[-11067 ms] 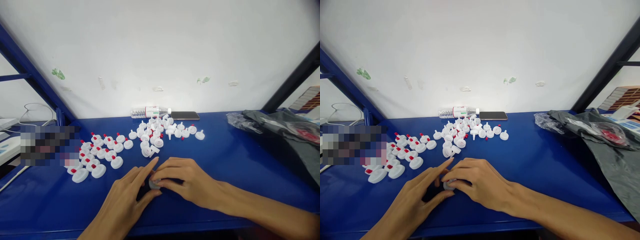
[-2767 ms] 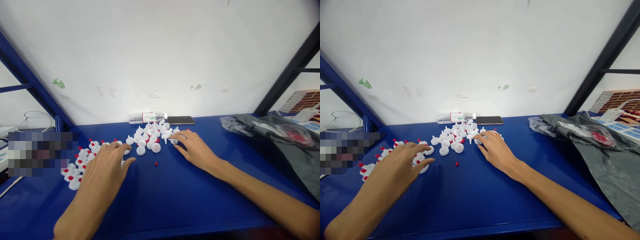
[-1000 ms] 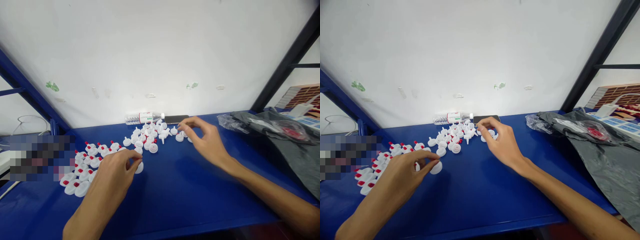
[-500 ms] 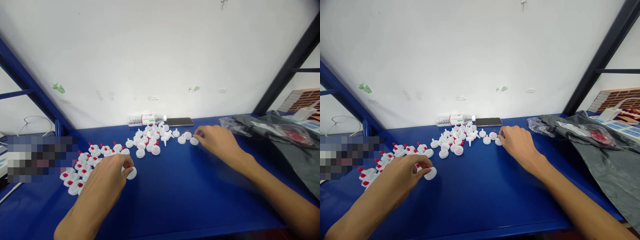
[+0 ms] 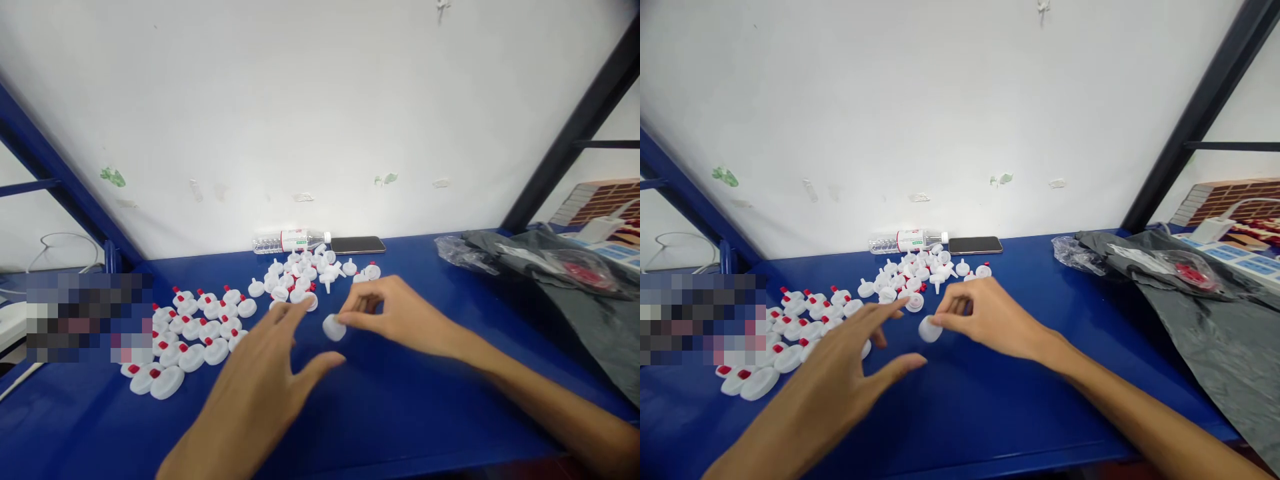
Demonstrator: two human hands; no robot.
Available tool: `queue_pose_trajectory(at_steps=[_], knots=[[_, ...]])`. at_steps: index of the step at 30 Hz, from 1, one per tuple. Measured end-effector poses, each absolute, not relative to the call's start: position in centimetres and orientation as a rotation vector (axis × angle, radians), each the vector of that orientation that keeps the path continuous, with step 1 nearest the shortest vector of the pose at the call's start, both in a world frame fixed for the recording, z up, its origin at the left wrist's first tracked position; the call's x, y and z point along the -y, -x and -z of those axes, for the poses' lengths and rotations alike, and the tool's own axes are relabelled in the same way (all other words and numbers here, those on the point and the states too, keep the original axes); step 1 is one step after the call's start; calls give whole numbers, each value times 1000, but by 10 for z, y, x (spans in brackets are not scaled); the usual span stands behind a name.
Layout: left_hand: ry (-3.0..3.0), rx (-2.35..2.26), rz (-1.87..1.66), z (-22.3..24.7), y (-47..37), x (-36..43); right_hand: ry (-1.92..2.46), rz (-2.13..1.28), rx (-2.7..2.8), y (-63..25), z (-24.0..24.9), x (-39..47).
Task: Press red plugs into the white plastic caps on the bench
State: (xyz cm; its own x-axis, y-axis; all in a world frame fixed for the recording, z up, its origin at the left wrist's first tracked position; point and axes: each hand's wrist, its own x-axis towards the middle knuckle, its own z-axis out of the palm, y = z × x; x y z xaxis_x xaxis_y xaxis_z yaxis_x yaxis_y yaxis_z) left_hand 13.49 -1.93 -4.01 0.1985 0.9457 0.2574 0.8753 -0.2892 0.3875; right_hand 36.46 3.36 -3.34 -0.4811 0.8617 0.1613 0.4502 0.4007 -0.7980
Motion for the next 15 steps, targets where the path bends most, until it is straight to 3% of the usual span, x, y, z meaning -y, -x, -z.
queue_pose_trajectory(at_steps=[4,10,15], knots=[[-2244,-1549,-607,50,-156,18,947,-1069,2133,-354,37,-27],[-2217,-1638,-583,44,-155,11,1192,-38,2178,-389,49,-66],[-2225,-1689,-502,40,-154,10,1375,165,2346,-412,70,-92]])
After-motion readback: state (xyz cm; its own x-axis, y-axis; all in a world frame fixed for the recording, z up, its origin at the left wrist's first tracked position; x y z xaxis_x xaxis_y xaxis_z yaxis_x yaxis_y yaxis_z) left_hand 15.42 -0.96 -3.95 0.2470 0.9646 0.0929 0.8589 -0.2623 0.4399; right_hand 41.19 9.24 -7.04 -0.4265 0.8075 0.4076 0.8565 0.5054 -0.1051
